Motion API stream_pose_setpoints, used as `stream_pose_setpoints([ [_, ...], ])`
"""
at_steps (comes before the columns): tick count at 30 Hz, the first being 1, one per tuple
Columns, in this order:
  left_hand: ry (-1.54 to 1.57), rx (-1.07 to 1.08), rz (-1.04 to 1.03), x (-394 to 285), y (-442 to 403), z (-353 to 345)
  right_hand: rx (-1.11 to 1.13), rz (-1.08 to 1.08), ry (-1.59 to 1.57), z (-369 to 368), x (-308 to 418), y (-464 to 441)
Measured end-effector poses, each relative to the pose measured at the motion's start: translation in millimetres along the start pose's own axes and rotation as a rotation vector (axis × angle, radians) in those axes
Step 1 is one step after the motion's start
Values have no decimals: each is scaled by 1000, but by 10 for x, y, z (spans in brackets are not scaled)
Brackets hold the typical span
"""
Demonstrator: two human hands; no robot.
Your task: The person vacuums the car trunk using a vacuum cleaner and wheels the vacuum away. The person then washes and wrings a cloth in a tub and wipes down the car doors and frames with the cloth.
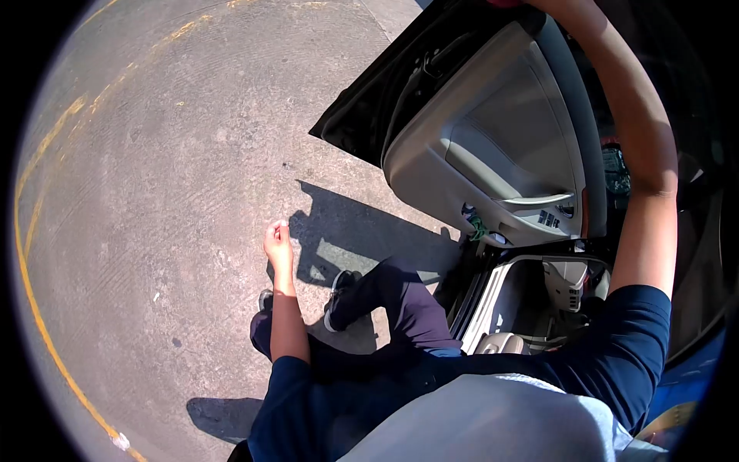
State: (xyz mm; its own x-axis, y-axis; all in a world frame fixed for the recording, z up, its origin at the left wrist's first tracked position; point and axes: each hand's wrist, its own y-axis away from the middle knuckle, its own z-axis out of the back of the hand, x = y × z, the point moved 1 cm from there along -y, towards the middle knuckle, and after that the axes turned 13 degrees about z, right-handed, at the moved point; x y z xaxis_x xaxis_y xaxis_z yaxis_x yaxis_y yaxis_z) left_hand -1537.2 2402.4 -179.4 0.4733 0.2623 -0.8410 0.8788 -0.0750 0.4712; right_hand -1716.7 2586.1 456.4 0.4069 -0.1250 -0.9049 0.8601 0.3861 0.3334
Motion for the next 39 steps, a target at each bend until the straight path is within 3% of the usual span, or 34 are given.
stream_pose_setpoints([
  [1, -94, -34, 52, 164, 92, 75, -23, -33, -68, -265, 114, -102],
  [2, -259, -65, 25, 340, 222, 180, 167, 137, -35, -355, 290, -193],
  [4, -291, -47, 133, 159, 701, 355, 223, 104, -340, -1141, 841, -462],
  [6, -385, -50, 129, -303, 1190, 526, 474, 236, -456, -1354, 1163, -794],
  [8, -360, 38, 272, -372, 1614, 909, 394, 237, -596, -1789, 1661, -917],
  [10, -422, -86, 288, -581, 2025, 1224, 191, 464, -552, -2091, 2061, -802],
  [11, -475, -150, 304, -689, 2274, 1412, 21, 431, -602, -1755, 1926, -633],
  [13, -544, -270, 398, -649, 2817, 1896, -47, 382, -507, -1069, 1398, -265],
  [15, -594, -333, 549, -660, 3224, 2198, -89, 231, -476, -690, 748, 40],
  [16, -624, -409, 622, -816, 3397, 2225, 32, 88, -601, -409, 498, 118],
  [18, -478, -372, 672, -822, 3560, 2314, -10, 191, -544, -304, 404, 229],
  [22, -228, -320, 774, -935, 3513, 2259, 39, 294, -454, -934, 1345, -62],
  [23, -174, -301, 778, -1052, 3434, 2225, 228, 325, -477, -974, 1559, -203],
  [24, -121, -280, 781, -1184, 3331, 2178, 196, 354, -414, -1082, 1793, -287],
  [25, -170, -271, 748, -1340, 3246, 2131, 497, 361, -711, -1134, 1952, -545],
  [28, -28, -317, 727, -1794, 3026, 2027, 682, 555, -744, -1169, 2289, -801],
  [29, -56, -348, 722, -1975, 2980, 2010, 694, 492, -741, -1188, 2326, -899],
  [32, 42, -306, 695, -1870, 2848, 2404, 634, 387, -721, -920, 1888, -900],
  [33, 24, -418, 745, -1916, 2775, 2411, 596, 308, -715, -1063, 1759, -925],
  [35, -13, -390, 815, -2097, 2529, 2446, 631, 199, -693, -1345, 1441, -959],
  [38, -33, -324, 953, -2499, 2241, 2550, 705, 176, -754, -835, 976, -837],
  [39, -60, -294, 905, -2542, 2133, 2661, 597, 156, -672, -734, 912, -689],
])
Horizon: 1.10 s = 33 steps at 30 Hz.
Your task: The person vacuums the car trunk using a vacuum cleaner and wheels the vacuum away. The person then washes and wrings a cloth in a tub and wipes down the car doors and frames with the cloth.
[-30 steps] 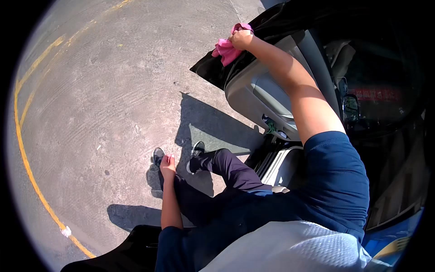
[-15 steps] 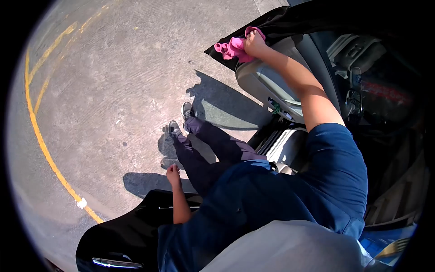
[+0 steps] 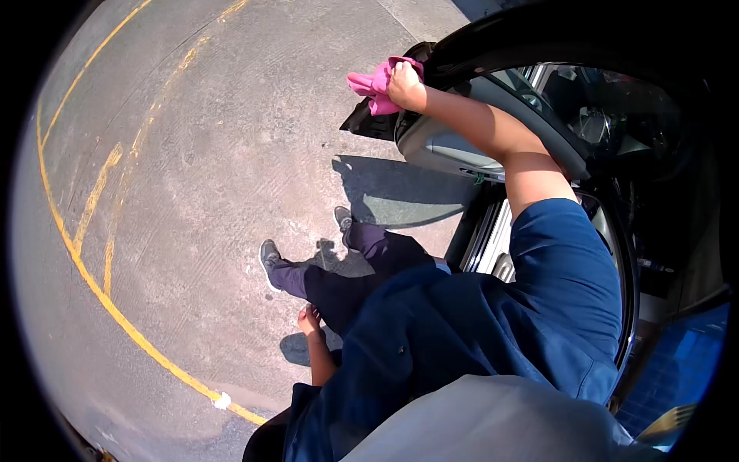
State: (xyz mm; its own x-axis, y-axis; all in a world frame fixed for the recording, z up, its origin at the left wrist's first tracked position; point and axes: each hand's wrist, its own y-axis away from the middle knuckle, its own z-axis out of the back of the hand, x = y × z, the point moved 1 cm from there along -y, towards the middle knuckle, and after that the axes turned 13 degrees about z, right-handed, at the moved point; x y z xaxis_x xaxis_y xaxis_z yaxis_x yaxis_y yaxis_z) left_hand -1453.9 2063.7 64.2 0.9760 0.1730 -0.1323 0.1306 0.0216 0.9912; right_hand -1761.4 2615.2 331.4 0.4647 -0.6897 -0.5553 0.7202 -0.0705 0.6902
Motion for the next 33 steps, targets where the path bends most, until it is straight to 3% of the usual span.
stream_pose_setpoints([
  [1, -30, 20, -54, -109, -73, 86, -87, -51, 85, 7, -29, 263],
  [3, -454, -107, -351, -375, -410, 369, -291, 19, 123, 170, -308, 829],
  [4, -505, -88, -384, -584, -401, 494, -376, -8, 237, 303, -372, 1130],
  [5, -511, -50, -300, -753, -252, 640, -462, -14, 354, 453, -392, 1388],
  [7, -507, 36, -164, -1267, 33, 735, -467, -152, 256, 873, -563, 1861],
  [10, -533, 79, -282, -1635, -152, 1055, -540, -233, 246, 1476, -702, 2554],
  [13, -539, 65, -259, -1948, 124, 1110, -574, -292, 287, 2070, -748, 3119],
  [14, -493, 85, -186, -1949, -85, 1178, -512, -355, 371, 2166, -749, 3237],
  [16, -503, 115, -92, -1935, -726, 1352, -717, -412, 321, 2403, -735, 3475],
  [18, -472, 90, -166, -2044, -767, 1268, -792, -456, 249, 2569, -620, 3709],
  [21, -589, 60, -146, -2303, -442, 1031, -1158, -651, 259, 2553, -653, 3935],
  [25, -710, 59, -164, -2764, 162, 661, -1468, -666, 27, 2609, -530, 4014],
  [27, -720, 60, -211, -2898, 524, 328, -1609, -776, 83, 2549, -562, 4054],
  [29, -714, 179, -289, -3018, 510, 109, -1744, -883, 49, 2402, -624, 4227],
  [30, -675, 188, -352, -2995, 567, -9, -1781, -718, 119, 2226, -754, 4409],
  [32, -605, 181, -427, -2875, 879, -332, -1730, -1214, 40, 1376, -798, 4391],
  [33, -609, 215, -428, -2809, 863, -439, -1805, -1330, -66, 978, -793, 4445],
])
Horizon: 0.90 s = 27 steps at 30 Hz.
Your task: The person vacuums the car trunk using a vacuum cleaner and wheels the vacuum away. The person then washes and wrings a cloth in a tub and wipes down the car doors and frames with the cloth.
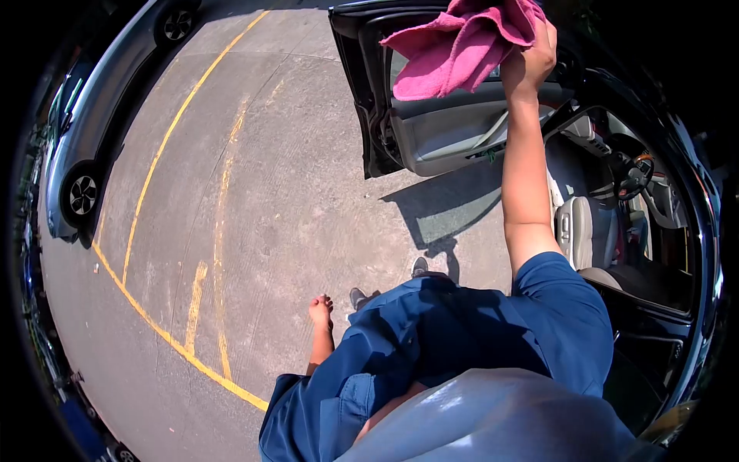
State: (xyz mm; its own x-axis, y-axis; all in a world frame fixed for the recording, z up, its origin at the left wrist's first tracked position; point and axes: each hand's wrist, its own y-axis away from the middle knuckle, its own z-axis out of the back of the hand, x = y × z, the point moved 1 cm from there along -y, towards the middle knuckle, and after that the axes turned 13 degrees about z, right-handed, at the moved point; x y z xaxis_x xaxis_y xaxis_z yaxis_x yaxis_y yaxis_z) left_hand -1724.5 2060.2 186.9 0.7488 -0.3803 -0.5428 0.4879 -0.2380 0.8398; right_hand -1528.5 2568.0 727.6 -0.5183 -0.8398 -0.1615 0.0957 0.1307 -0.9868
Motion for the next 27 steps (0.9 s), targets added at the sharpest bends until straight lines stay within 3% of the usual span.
stream_pose_setpoints([
  [2, -15, -5, 37, -2, 96, -294, 23, -116, 99, 212, -319, 130],
  [3, -21, 0, 45, -22, 179, -479, -157, -282, -218, 205, -262, 78],
  [6, -95, 18, 56, -23, 332, -912, -151, -264, -430, 45, 223, 14],
  [8, -184, 40, 63, -57, 305, -1171, -21, 141, -229, -210, 710, -96],
  [9, -218, 53, 69, -54, 261, -1299, -39, 266, -214, -323, 891, -87],
  [10, -254, 59, 82, -44, 239, -1398, -31, 253, -270, -373, 993, -93],
  [14, -203, 97, 79, -73, 311, -1734, -69, 226, -225, -299, 293, -197],
  [16, -207, 115, 33, -59, 301, -1797, 16, 127, -255, 116, -168, -317],
  [18, -311, 103, -38, 74, 48, -1709, 92, 54, -55, 289, -629, -179],
  [19, -476, 76, -99, 117, -123, -1628, 12, 92, -12, 317, -903, -89],
  [20, -624, -32, -52, 8, -23, -1663, 94, 27, -189, 371, -1150, -6],
  [22, -743, -91, -3, -79, -65, -1675, 146, -18, -35, 467, -1013, -153],
  [23, -724, -74, 12, -142, -158, -1688, 21, 102, 118, 284, -1052, 74],
  [25, -710, -53, 69, -357, -369, -1691, 144, 220, 73, 180, -778, 5],
  [27, -704, -22, 112, -621, -515, -1807, 129, 128, -11, 193, -855, -26],
])
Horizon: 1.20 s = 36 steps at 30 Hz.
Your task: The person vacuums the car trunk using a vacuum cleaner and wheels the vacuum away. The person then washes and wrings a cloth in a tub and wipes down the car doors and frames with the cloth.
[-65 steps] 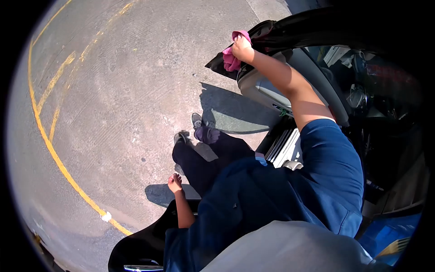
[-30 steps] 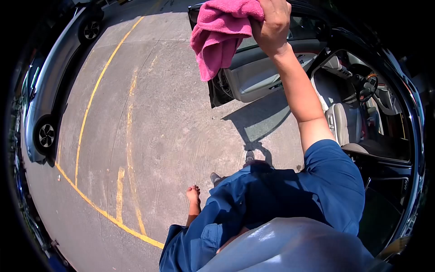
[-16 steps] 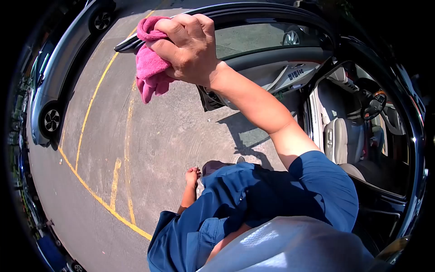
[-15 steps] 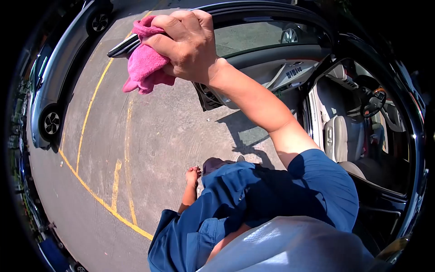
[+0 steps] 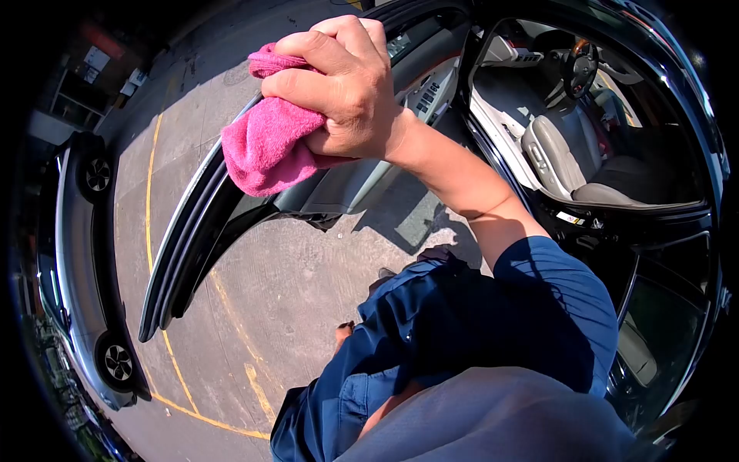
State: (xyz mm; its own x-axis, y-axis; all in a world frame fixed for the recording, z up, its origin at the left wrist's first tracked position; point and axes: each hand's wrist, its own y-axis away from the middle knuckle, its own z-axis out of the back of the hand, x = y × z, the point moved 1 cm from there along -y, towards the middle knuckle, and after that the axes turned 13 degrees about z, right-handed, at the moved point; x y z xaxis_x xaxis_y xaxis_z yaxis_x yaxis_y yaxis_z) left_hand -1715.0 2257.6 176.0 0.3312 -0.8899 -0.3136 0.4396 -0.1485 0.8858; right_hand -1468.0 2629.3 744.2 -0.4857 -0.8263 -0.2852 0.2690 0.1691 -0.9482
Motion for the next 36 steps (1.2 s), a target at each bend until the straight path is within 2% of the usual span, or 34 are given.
stream_pose_setpoints([
  [1, 1, 21, 13, -162, -48, 2, -1, -26, -36, 21, -107, 42],
  [5, -43, 143, -68, -805, -117, -233, 0, -93, 154, 188, -912, 445],
  [8, 42, 270, -143, -1104, -16, -494, -144, -216, 90, 351, -1627, 785],
  [11, 67, 243, -98, -1281, 311, -832, -93, -289, 153, 401, -2442, 1471],
  [13, -184, 310, -168, -1317, 330, -953, -69, -355, 171, 413, -2983, 2021],
  [14, -201, 231, -18, -1364, 362, -1088, -49, -387, 174, 414, -3264, 2309],
  [17, -223, 167, 77, -1432, 620, -1537, 20, -493, 165, 383, -4108, 3184],
  [21, -242, 120, 92, -1600, 1095, -2143, 118, -619, 152, 397, -5105, 4234],
  [27, -266, 93, 78, -1858, 1696, -2812, 403, -839, 185, 479, -6126, 5371],
  [29, -284, 89, 68, -1917, 1823, -2942, 349, -1061, 37, 411, -6470, 5772],
  [31, -309, 82, 52, -1949, 1928, -2998, 204, -1235, -163, 310, -6860, 6245],
  [32, -324, 81, 46, -1947, 1949, -3016, 389, -1468, -50, 455, -6849, 6004],
  [33, -336, 81, 39, -1950, 1966, -3027, 230, -1631, -248, 473, -6857, 6054],
  [35, -361, 83, 17, -1973, 1985, -3023, -92, -1825, -402, 474, -6716, 5993],
  [36, -379, 86, 6, -1957, 1976, -3005, -69, -1785, -396, 452, -6644, 5965],
])
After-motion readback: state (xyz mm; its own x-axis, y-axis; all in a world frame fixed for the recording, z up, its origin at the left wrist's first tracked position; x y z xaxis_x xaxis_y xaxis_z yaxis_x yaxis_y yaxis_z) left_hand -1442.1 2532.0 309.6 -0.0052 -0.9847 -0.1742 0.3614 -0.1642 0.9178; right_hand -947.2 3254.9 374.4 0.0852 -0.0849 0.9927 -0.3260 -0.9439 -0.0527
